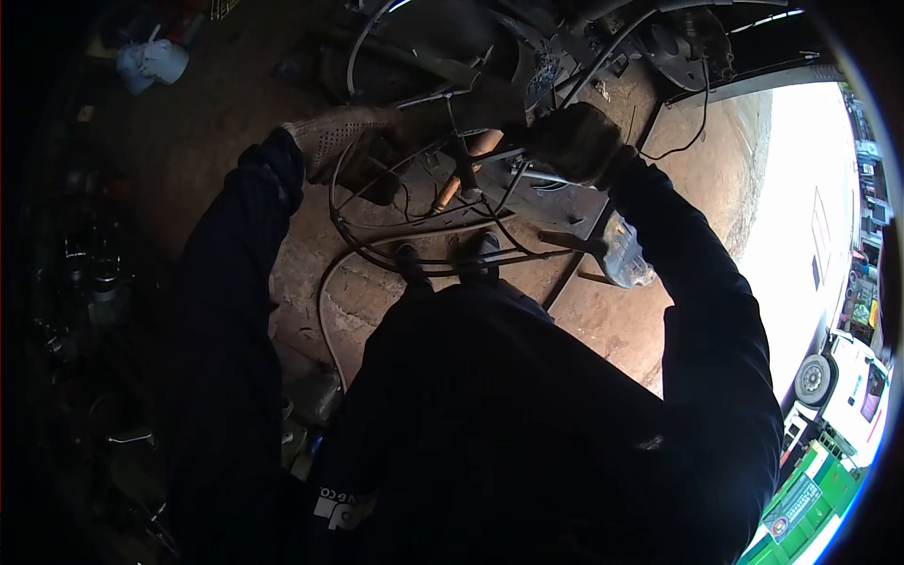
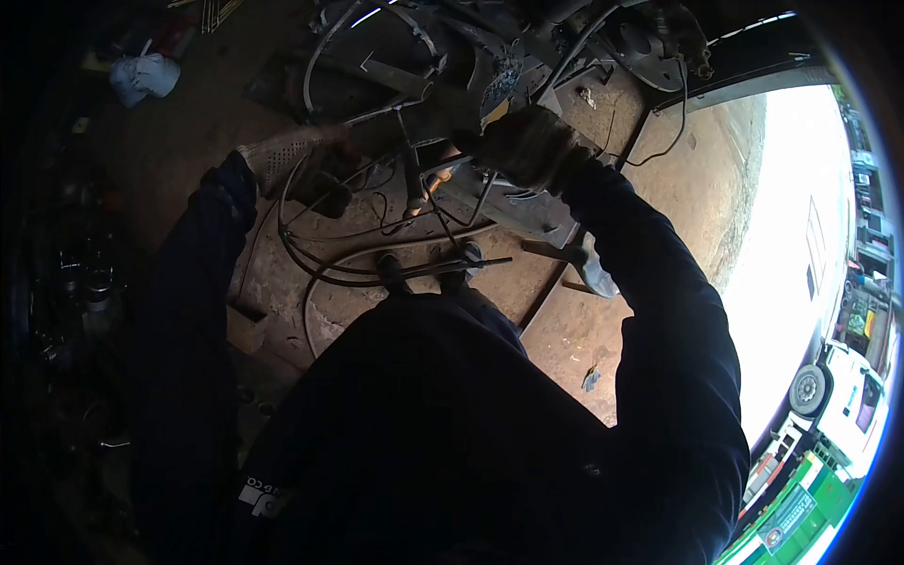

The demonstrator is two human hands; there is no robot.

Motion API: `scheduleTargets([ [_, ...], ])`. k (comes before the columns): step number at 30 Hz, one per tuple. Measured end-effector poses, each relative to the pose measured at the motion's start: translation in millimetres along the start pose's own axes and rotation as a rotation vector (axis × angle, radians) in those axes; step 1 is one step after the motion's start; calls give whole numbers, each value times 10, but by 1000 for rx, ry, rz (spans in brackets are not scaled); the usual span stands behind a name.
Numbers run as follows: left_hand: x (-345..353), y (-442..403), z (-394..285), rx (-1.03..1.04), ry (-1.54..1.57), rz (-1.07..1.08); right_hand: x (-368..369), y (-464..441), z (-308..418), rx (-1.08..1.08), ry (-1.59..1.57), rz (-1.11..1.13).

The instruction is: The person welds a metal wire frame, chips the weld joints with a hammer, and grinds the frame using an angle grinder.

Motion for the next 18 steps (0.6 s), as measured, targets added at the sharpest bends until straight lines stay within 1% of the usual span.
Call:
scheduleTargets([
  [1, -13, 51, -28, 4, 5, -11, -23, -7, 28, -5, 19, -3],
  [3, 127, 126, -4, -105, 43, 21, -65, 22, 62, 10, 38, -8],
  [4, 106, 96, 9, -106, 39, 25, -71, 30, 52, 11, 43, -9],
  [6, 35, 31, 29, -40, 29, 15, -30, 48, -7, 13, 39, -5],
  [10, 79, 58, 32, -47, 54, 8, -49, 47, 28, 16, 52, -6],
  [13, 150, 105, -20, -85, 10, 27, -70, 55, 15, 17, 59, -2],
  [15, 207, 111, -45, -41, 92, 42, -35, 66, -9, 19, 60, 1],
  [18, 61, 50, 14, -84, 36, 26, -50, 40, 36, 12, 73, -5],
])
Point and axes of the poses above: each hand's wrist, its own y-axis away from the middle knuckle, its own x-axis out of the palm, z = x × y, the point moved 9 cm from there along -y, towards the middle knuckle, and after that the axes turned 7 degrees about z, right-handed, at the moved point
